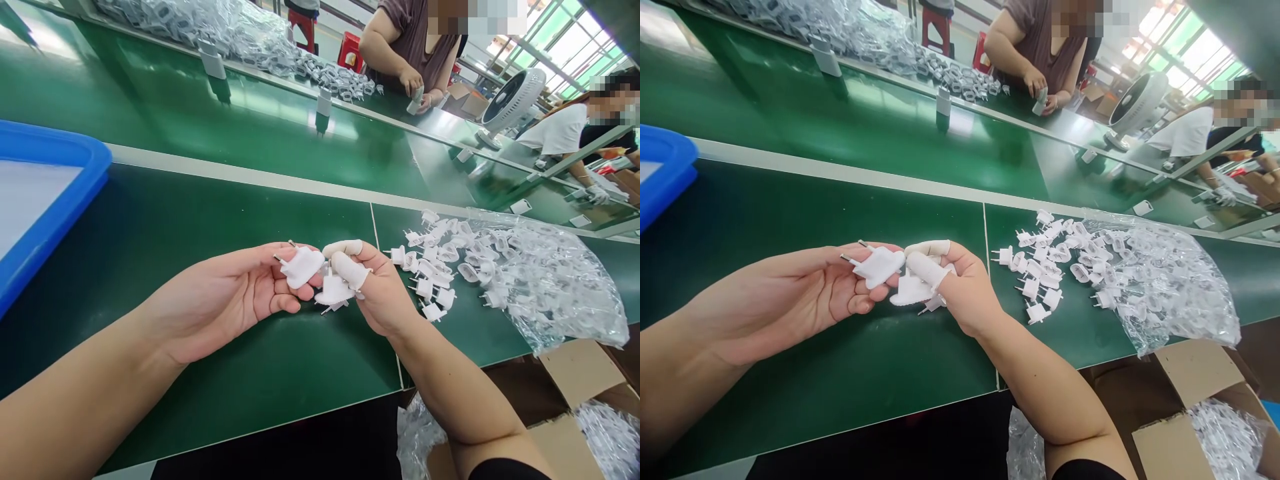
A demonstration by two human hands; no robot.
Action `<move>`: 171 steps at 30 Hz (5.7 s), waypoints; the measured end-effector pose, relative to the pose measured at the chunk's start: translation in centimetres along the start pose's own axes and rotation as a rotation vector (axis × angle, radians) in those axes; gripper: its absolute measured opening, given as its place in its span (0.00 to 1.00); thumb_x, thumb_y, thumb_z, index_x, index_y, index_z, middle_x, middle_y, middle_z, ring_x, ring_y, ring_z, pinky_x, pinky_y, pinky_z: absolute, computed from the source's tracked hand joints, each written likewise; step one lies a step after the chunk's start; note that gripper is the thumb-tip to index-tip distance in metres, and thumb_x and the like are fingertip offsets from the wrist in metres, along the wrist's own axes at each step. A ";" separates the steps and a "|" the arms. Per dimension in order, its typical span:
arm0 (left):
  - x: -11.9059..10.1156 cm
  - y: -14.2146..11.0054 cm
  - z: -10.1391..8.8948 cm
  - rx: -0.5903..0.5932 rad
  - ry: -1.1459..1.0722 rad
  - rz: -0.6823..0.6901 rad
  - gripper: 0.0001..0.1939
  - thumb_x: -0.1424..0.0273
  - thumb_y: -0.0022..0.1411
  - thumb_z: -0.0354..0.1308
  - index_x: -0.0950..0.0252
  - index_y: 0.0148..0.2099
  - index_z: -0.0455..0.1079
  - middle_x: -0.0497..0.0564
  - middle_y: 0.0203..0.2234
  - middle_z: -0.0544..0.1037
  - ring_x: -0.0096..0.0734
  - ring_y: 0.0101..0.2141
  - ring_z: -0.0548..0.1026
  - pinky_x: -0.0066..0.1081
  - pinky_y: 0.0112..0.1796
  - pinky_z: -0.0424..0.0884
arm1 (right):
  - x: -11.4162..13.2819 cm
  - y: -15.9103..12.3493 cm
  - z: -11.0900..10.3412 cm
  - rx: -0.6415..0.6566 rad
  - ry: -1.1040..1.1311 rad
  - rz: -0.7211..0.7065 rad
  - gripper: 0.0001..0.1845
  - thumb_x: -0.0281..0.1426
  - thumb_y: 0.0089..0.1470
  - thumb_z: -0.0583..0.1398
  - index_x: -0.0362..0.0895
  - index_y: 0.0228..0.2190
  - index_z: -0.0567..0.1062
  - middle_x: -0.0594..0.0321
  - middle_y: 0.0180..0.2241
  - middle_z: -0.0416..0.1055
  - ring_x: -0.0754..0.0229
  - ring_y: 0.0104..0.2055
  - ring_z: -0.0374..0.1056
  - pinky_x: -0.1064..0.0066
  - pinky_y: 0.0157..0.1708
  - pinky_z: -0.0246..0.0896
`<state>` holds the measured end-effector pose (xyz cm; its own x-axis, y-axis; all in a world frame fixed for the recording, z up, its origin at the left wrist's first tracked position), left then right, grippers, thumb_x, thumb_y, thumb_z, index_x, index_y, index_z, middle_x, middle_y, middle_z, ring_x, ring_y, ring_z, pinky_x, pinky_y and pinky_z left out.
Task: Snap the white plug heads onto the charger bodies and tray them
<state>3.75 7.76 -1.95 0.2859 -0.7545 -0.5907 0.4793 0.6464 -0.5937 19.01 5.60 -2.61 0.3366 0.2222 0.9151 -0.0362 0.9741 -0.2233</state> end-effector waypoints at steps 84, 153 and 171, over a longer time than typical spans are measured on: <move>-1.5 -1.9 -0.4 0.049 0.270 0.492 0.09 0.56 0.59 0.83 0.52 0.37 0.91 0.50 0.28 0.88 0.36 0.32 0.87 0.23 0.36 0.87 | 3.0 -2.0 0.3 -0.082 -0.329 -0.473 0.05 0.37 0.59 0.71 0.57 0.35 0.91 0.67 0.27 0.68 0.62 0.27 0.62 0.65 0.29 0.62; -1.5 -1.1 -1.7 -0.070 0.621 0.564 0.17 0.49 0.58 0.79 0.54 0.40 0.87 0.52 0.37 0.88 0.42 0.40 0.81 0.33 0.43 0.77 | 5.2 0.7 -5.4 -0.504 -1.305 -0.266 0.20 0.35 0.51 0.71 0.49 0.48 0.90 0.52 0.48 0.86 0.38 0.54 0.77 0.44 0.56 0.72; -1.5 -1.0 -1.7 -0.008 0.449 0.603 0.11 0.54 0.63 0.78 0.54 0.42 0.90 0.50 0.34 0.86 0.38 0.36 0.78 0.28 0.37 0.77 | 1.6 -0.5 -1.0 -0.074 -0.197 -0.304 0.18 0.44 0.45 0.82 0.55 0.38 0.91 0.61 0.41 0.88 0.51 0.39 0.84 0.55 0.39 0.86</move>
<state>1.41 8.42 -1.41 0.1303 -0.1514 -0.9798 0.3397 0.9353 -0.0993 20.47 5.42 -1.39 0.1331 -0.0665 0.9889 0.1080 0.9928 0.0522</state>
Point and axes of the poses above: each hand's wrist, its own y-axis towards the middle knuckle, its own z-axis out of the palm, x = y × z, the point moved 8 cm from there along y, towards the middle knuckle
